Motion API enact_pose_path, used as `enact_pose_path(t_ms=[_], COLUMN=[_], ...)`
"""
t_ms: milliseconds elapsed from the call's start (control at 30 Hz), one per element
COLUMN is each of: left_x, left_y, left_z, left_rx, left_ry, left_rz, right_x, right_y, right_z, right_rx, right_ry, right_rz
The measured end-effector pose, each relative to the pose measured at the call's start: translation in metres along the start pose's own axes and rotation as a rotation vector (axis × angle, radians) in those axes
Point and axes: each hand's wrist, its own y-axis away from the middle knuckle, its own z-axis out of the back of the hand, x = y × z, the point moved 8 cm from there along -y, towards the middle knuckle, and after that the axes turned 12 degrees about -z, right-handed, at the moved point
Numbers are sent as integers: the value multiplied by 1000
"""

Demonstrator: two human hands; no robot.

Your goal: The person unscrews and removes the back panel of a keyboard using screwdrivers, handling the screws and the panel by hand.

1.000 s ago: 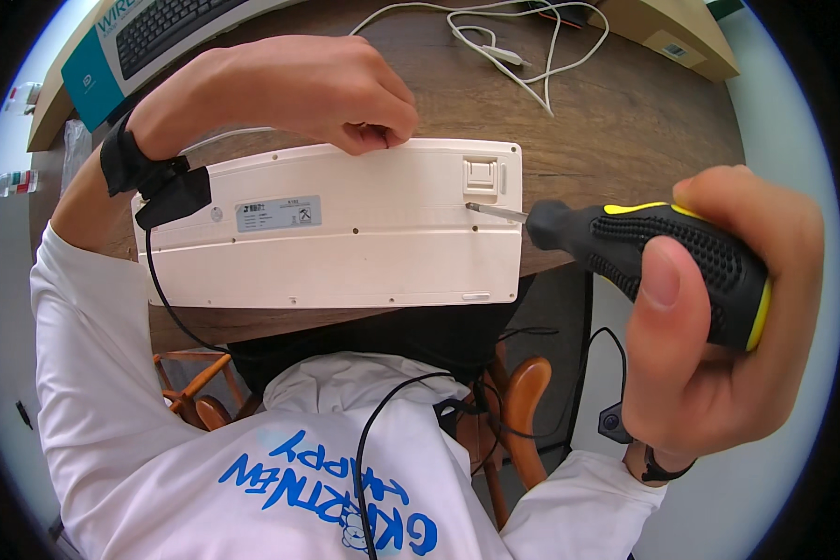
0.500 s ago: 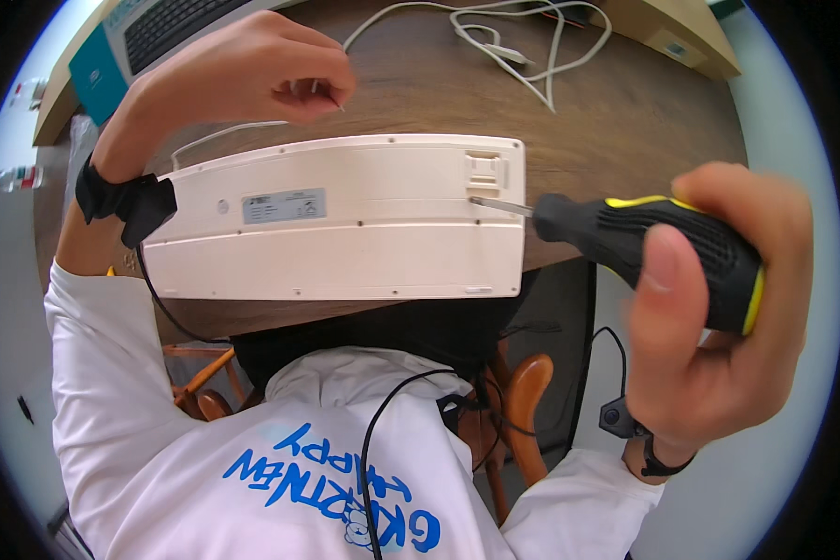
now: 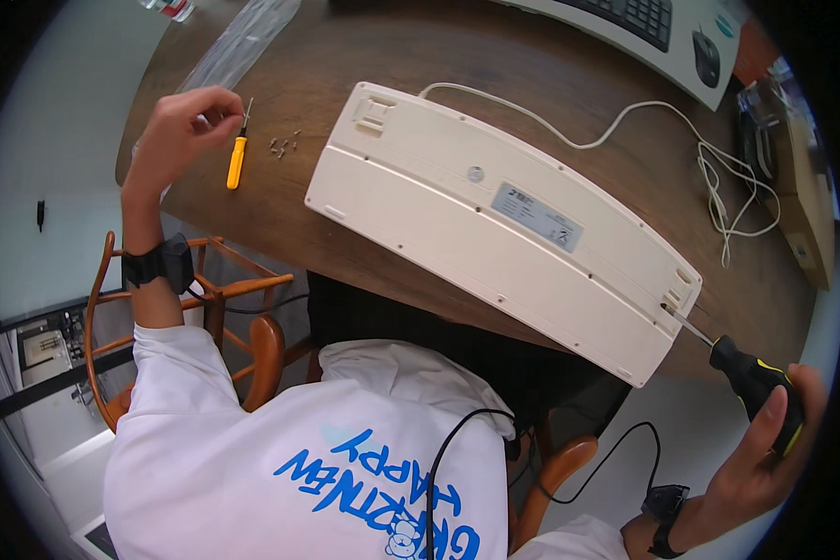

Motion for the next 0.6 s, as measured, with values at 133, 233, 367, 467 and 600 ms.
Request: enact_pose_path(t_ms=[133,233,367,467,600], left_x=[14,19,21,21,21], left_y=[27,22,16,13,10], left_z=[-24,-42,-55,-60,-63], left_rx=[32,30,52,75,80], left_ry=[77,111,115,101,108], left_rz=[90,39,24,47,76], right_x=[7,1,-4,-8,-17], right_y=[-5,-6,-11,-8,-6], right_z=[-3,0,-1,-2,-2], right_rx=[-18,-87,-91,-93,-110], right_ry=[17,45,21,-25,-20], right_rz=[-10,-19,-8,-10,-15])
